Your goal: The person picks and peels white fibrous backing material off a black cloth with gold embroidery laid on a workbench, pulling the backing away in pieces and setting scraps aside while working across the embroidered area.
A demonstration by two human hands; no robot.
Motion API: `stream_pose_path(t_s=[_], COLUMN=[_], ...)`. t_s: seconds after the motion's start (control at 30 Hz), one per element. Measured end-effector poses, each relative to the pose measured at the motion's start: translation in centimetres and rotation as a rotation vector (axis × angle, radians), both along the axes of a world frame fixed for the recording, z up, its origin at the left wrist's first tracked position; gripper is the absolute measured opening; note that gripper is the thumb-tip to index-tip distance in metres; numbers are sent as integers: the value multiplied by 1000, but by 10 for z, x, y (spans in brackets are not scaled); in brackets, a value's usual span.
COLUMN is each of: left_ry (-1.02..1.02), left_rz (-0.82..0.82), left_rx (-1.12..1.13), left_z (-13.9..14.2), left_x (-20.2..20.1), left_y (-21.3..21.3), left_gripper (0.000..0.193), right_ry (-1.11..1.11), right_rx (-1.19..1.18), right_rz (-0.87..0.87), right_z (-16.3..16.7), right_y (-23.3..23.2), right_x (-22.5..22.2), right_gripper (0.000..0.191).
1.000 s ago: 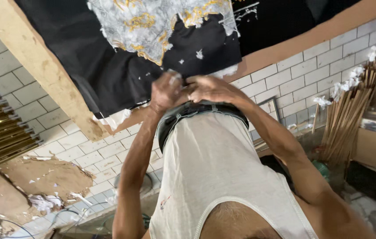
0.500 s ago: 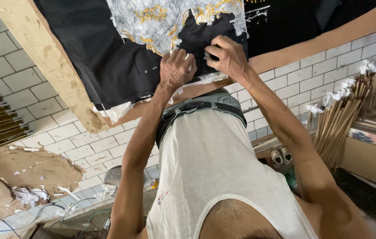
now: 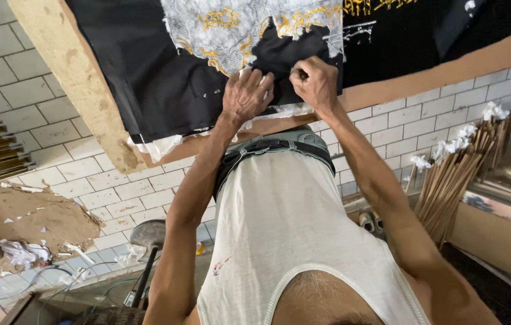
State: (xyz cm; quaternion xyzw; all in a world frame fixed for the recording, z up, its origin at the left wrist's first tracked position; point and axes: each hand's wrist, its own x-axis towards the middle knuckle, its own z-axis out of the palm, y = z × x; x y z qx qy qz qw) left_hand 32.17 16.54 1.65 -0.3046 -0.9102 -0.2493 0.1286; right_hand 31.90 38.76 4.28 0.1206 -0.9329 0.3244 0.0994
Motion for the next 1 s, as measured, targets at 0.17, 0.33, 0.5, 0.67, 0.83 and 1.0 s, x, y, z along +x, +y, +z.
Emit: stream_pose_path(t_s=[0.17,0.33,0.5,0.67,0.83,1.0], left_ry=[17,-16,-131,-100,-140,-66], left_rz=[-13,-38,-25,-56,175,341], left_rx=[5,57,285,288,259,132], left_z=[-3,2,17,17,0,-1], left_x=[1,1,11,28,30,12], left_y=[-1,-6,-3,-15,-54,-69], left_gripper=[22,24,41,48,21,12], right_ry=[39,98,-374,-862,-807,-15], right_rx=[-34,96,-513,-664,-721,56], right_rz=[-130,-291,-84,135,65,238], right_z=[-22,-15,4,-10,-5,-15], right_y=[0,63,81,-23,-53,-53], right_x=[8,-5,-3,27,-3,-34], right_gripper=[4,7,12,14,25,29])
